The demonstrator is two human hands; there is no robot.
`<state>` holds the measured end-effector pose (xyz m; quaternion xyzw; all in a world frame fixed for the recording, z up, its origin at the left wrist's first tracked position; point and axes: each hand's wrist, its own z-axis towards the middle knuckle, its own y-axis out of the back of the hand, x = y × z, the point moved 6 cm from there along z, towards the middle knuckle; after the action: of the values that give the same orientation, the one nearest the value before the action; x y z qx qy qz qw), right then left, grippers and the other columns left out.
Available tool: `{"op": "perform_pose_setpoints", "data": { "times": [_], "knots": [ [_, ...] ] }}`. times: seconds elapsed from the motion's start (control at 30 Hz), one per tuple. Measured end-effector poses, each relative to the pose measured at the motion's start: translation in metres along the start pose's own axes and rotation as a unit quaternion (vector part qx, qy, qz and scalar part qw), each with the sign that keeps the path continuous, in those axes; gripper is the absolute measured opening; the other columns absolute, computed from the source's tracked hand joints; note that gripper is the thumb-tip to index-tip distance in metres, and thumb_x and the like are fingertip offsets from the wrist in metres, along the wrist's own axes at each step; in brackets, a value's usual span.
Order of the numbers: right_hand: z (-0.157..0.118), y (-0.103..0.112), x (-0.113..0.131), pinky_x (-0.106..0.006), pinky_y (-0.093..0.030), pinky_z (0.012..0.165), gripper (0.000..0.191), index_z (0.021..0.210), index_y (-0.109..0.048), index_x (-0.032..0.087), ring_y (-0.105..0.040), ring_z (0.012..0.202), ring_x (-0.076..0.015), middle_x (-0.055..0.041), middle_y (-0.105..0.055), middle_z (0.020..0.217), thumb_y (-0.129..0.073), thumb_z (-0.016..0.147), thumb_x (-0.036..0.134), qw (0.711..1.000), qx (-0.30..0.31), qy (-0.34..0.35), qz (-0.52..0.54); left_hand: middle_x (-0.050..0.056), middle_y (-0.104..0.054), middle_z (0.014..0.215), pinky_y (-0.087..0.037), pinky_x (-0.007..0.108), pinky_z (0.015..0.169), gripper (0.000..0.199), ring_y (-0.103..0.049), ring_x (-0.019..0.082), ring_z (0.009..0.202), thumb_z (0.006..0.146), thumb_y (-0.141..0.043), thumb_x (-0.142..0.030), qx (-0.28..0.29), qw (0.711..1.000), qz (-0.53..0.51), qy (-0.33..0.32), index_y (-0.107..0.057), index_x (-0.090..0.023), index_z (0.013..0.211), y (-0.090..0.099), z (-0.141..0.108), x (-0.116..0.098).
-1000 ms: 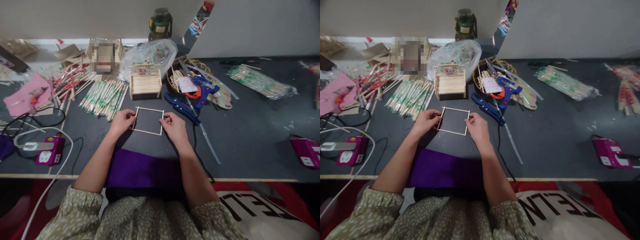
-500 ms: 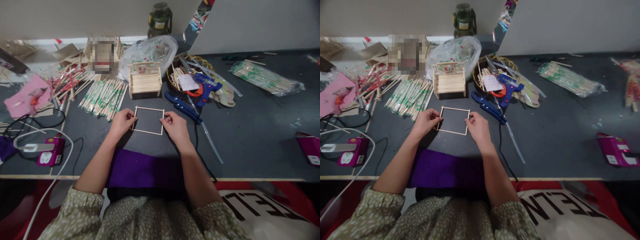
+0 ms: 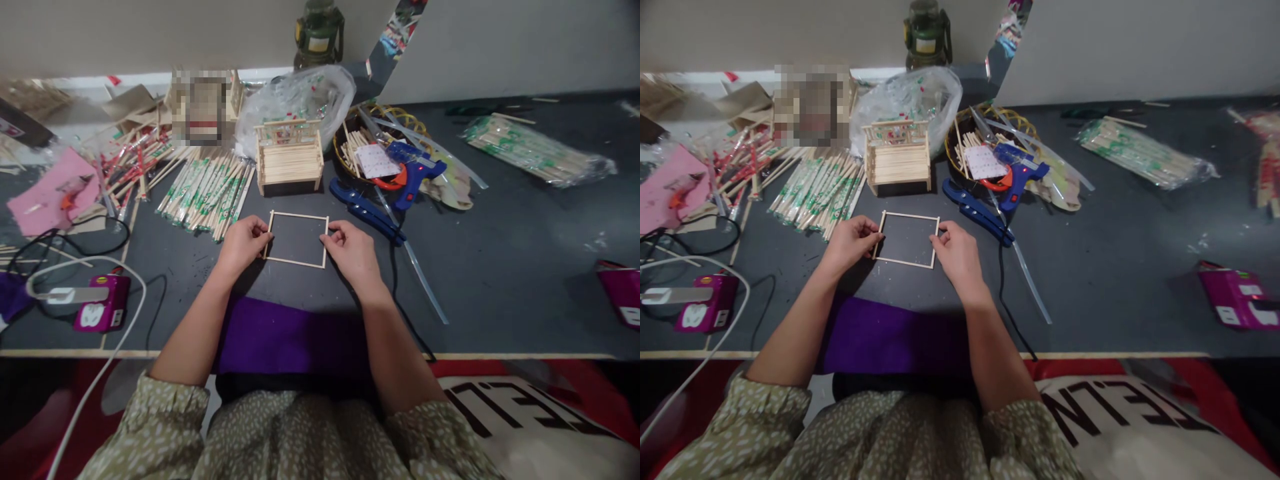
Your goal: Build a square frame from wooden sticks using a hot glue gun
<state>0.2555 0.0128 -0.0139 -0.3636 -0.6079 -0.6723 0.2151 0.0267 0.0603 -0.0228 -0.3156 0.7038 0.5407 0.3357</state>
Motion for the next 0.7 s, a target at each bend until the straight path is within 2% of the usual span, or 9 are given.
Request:
{"op": "perform_pose_setpoints", "data": {
  "times": [0.47, 0.7],
  "knots": [
    [-0.0008, 0.0008, 0.0014, -0.031, -0.042, 0.065, 0.016, 0.093, -0.068, 0.018, -0.057, 0.061, -0.0163, 0.0007, -0.061, 0.064, -0.067, 0.078, 0.025, 1.0, 0.008, -0.007, 0.003, -0.003, -0.056, 0.06, -0.043, 0.018, 0.04, 0.006, -0.053, 0.009, 0.049, 0.077, -0.066, -0.018, -0.001, 1.0, 0.012, 0.002, -0.06, -0.017, 0.079, 0.0009, 0.0001, -0.0006],
    [0.0003, 0.0011, 0.0023, -0.031, -0.043, 0.067, 0.017, 0.094, -0.069, 0.017, -0.057, 0.062, -0.0163, 0.0, -0.062, 0.065, -0.067, 0.079, 0.025, 1.0, 0.014, -0.01, -0.015, -0.004, -0.056, 0.06, -0.039, 0.017, 0.043, 0.009, -0.052, 0.008, 0.047, 0.077, -0.067, -0.018, -0.004, 1.0, 0.026, -0.003, -0.06, -0.017, 0.084, 0.0009, -0.0002, -0.0006]
  ]
}}
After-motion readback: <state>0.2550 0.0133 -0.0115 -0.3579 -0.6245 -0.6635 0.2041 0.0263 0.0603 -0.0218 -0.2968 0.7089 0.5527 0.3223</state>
